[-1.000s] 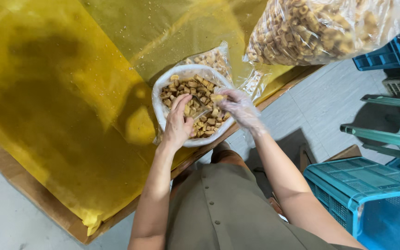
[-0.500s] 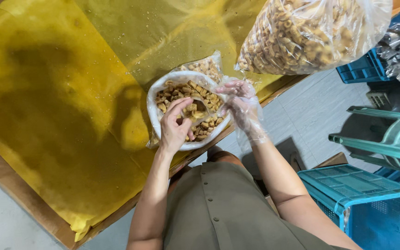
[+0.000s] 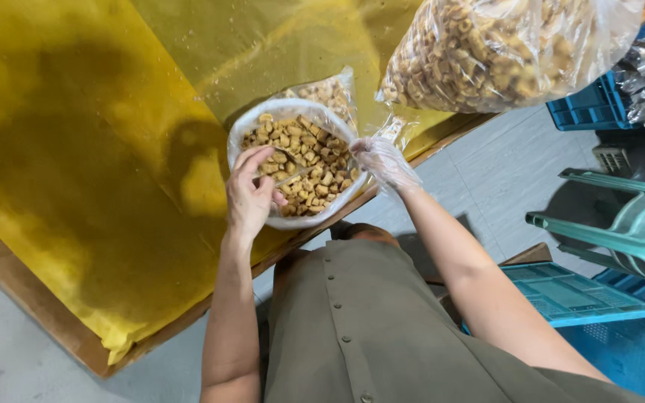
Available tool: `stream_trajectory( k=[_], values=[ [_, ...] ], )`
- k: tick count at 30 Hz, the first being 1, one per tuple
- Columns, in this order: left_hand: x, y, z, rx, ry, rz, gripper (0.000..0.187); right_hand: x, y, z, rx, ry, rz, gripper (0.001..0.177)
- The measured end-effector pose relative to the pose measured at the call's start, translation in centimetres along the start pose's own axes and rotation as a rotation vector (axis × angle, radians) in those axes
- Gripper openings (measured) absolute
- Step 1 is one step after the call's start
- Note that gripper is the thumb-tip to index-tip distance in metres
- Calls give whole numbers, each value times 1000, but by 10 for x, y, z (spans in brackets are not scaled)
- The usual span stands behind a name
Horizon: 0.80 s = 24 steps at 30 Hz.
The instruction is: The person scoops cashew nuts from a large bag into small transparent pouches using a plastic scoop, weighs each pouch on a digital scale, and places the filled pouches into a blue basket. The person repeats this process multiple times.
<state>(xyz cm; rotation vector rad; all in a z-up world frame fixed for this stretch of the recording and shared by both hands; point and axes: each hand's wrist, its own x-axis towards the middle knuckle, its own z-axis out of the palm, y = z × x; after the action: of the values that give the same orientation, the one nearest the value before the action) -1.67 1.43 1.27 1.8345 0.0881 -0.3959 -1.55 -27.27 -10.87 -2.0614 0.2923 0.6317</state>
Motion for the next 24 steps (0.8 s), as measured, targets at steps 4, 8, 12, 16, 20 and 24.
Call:
stream_trajectory(
  k=[4, 8, 12, 16, 20, 24],
  values=[
    [-10, 0, -4, 17, 56, 49, 48, 34, 59, 40, -415, -59, -199, 20],
    [-17, -6, 3, -25, 74, 11, 48, 63, 114, 90, -758, -65, -269, 12],
    [-20, -1, 9, 31, 46, -14, 50, 68, 129, 114, -893, 4, -280, 6],
    [-32, 17, 10, 58, -24, 15, 51, 45, 105, 104, -875, 72, -179, 10],
    [-15, 17, 14, 100, -74, -178, 54, -12, 27, 58, -378, 317, -141, 16],
    [12, 1, 13, 23, -202, -29, 54, -82, -61, 27, 224, 528, -282, 26]
  ],
)
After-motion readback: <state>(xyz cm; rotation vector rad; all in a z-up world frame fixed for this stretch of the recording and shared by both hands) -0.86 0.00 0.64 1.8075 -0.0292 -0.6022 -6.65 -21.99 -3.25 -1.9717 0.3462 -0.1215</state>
